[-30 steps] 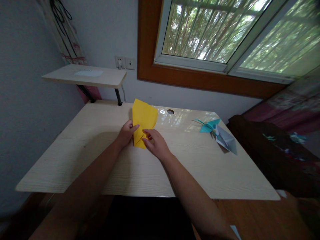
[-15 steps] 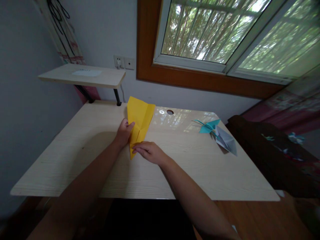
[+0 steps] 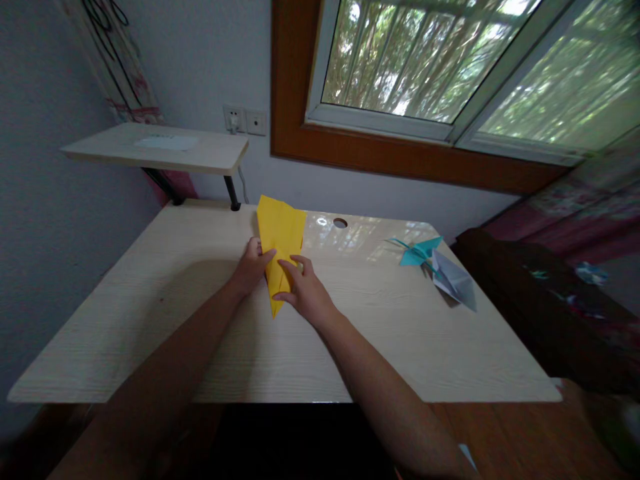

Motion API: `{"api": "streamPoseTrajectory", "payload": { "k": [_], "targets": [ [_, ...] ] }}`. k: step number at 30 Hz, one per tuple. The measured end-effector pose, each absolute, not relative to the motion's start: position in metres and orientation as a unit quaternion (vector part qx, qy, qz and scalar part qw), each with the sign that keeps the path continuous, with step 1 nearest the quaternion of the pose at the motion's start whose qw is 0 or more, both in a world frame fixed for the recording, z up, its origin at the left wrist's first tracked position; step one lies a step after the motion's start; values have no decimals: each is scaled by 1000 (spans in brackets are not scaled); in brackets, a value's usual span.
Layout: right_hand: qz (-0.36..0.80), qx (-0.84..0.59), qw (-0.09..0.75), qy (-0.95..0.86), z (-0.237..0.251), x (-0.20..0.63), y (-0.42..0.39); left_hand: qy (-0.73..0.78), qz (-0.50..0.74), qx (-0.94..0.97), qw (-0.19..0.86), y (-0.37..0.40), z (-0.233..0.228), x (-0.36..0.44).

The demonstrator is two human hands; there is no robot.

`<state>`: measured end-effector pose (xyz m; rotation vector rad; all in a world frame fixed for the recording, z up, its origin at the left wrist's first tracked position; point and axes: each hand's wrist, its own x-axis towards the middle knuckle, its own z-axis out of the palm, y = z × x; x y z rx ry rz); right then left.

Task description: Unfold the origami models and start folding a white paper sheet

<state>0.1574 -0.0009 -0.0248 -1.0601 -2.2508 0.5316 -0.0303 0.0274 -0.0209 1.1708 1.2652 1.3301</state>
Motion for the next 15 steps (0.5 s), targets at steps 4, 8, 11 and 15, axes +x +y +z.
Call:
{"api": "streamPoseTrajectory", "payload": {
  "k": [4,8,11,15],
  "targets": [
    [175,-433,283,-838,-24,160,1,478,487,495,538,25,-22,-33],
    [169,-435,305,-830,-24,165,4,412,447,538,584,22,-23,-37],
    [182,-431,315,-826,-21,171,7,384,420,556,606,21,-22,-38],
    [195,-425,330,-820,-18,180,10,360,419,566,612,19,-17,-36]
  ]
}}
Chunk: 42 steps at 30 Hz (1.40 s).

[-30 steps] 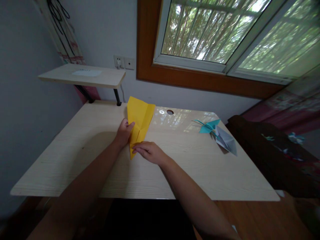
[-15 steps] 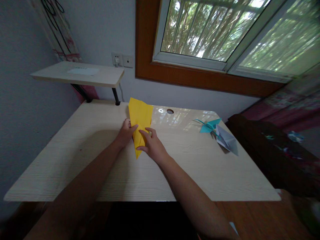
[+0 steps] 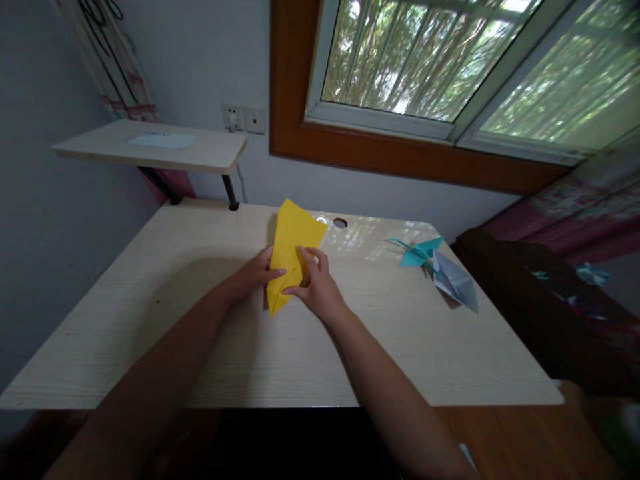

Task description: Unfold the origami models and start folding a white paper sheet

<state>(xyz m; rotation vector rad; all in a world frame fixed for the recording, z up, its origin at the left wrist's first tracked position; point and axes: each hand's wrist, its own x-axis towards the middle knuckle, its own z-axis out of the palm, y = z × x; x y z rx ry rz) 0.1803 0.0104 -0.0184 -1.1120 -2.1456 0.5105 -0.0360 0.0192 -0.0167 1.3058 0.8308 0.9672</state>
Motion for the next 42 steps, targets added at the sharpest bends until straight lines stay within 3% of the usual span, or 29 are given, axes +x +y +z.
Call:
{"api": "streamPoseTrajectory", "payload": {
  "k": [12,22,28,42],
  "targets": [
    [171,-369,351,-844,-19,179,10,432,468,562,528,21,-11,-35],
    [95,-376,430,-815,-10,188,12,378,451,531,610,17,-11,-34],
    [93,-373,433,-815,-12,189,13,411,460,528,584,22,-15,-39],
    [35,-462,271,-844,-3,186,4,435,500,500,558,26,-18,-41]
  ]
}}
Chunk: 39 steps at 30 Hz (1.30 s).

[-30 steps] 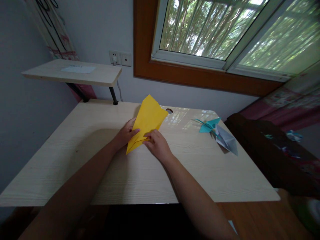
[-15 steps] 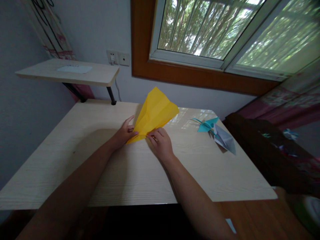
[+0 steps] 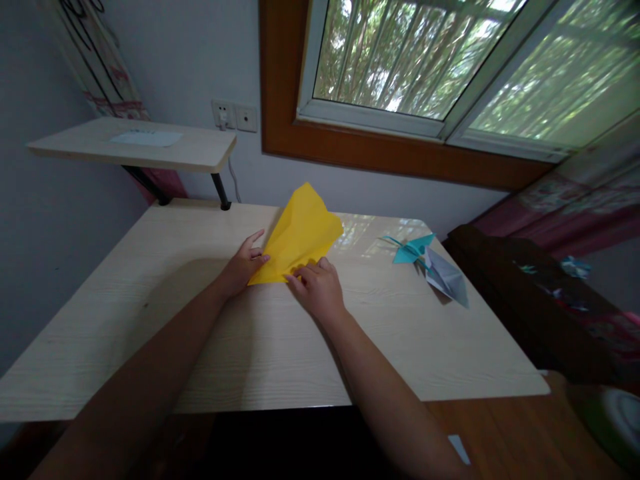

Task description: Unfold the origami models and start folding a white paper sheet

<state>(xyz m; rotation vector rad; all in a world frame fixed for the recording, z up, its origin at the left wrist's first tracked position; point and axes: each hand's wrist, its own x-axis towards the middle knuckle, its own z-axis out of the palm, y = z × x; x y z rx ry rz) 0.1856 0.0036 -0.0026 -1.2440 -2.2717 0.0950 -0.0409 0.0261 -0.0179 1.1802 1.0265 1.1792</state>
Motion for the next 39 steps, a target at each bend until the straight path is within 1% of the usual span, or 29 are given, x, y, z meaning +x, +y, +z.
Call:
{"api": "streamPoseTrajectory", "payload": {
  "k": [3,7,10,12,15,17,20,23,26,29,32,39],
  "targets": [
    [37,-449,276,-849,-5,185,4,427,480,521,562,25,-19,-40],
    [79,-402,293,-864,-11,183,6,415,461,529,579,25,-22,-39],
    [121,-375,280,-875,-16,181,8,427,451,564,544,27,-26,-39],
    [138,-363,264,-883,-19,180,8,445,431,625,474,28,-29,-40],
    [144,-359,248,-888,-19,179,8,442,404,740,307,30,-32,-41],
    [147,-368,242,-886,-18,179,7,427,388,787,218,30,-33,-41],
    [148,-395,229,-877,-17,179,6,428,339,822,163,30,-35,-41],
    [140,-432,203,-867,-17,178,5,436,289,840,146,31,-36,-42],
    [126,-471,176,-855,-17,176,4,443,264,846,137,34,-36,-43],
    [113,-492,152,-850,-13,175,2,451,271,839,142,34,-32,-43],
    [114,-496,137,-850,-9,175,0,467,289,818,169,32,-26,-43],
    [127,-499,139,-846,-5,176,-1,474,307,803,190,31,-25,-46]
  ]
}}
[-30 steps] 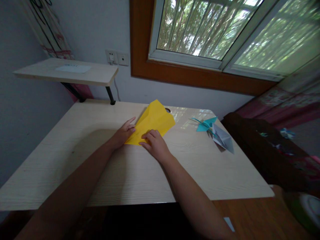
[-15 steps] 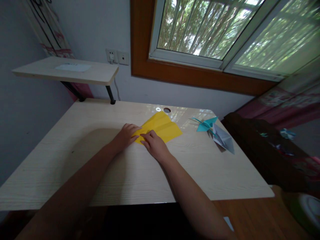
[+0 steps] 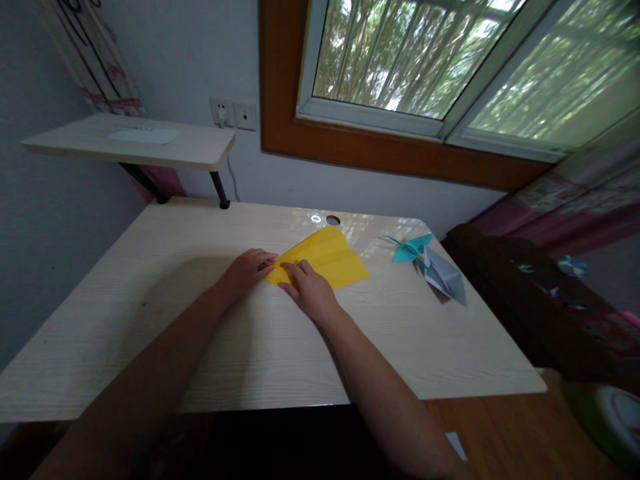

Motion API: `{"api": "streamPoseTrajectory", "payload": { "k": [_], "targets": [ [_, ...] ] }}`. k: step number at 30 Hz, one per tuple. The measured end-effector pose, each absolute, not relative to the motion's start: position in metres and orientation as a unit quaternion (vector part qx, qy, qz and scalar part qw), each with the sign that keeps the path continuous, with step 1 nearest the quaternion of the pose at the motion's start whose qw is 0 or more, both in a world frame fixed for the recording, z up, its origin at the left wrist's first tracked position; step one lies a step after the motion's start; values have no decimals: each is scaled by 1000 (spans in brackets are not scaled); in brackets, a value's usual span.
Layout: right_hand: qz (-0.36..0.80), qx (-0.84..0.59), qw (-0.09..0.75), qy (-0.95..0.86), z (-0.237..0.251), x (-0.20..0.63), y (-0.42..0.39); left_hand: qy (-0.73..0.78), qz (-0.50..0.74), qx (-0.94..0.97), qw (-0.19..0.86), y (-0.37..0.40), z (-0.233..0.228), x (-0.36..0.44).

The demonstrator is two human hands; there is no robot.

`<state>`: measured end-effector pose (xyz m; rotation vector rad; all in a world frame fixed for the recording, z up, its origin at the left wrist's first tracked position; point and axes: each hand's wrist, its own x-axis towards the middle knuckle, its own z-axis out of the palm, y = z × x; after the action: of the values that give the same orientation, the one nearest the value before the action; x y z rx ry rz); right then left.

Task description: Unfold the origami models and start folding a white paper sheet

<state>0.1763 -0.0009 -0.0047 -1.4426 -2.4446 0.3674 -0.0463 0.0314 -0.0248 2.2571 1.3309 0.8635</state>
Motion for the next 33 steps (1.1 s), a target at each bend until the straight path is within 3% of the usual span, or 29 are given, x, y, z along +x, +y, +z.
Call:
{"api": "streamPoseTrajectory", "payload": {
  "k": [33],
  "targets": [
    [71,-513,59,-853,3,170,-9,468,271,830,135,30,-24,-43]
  ]
}}
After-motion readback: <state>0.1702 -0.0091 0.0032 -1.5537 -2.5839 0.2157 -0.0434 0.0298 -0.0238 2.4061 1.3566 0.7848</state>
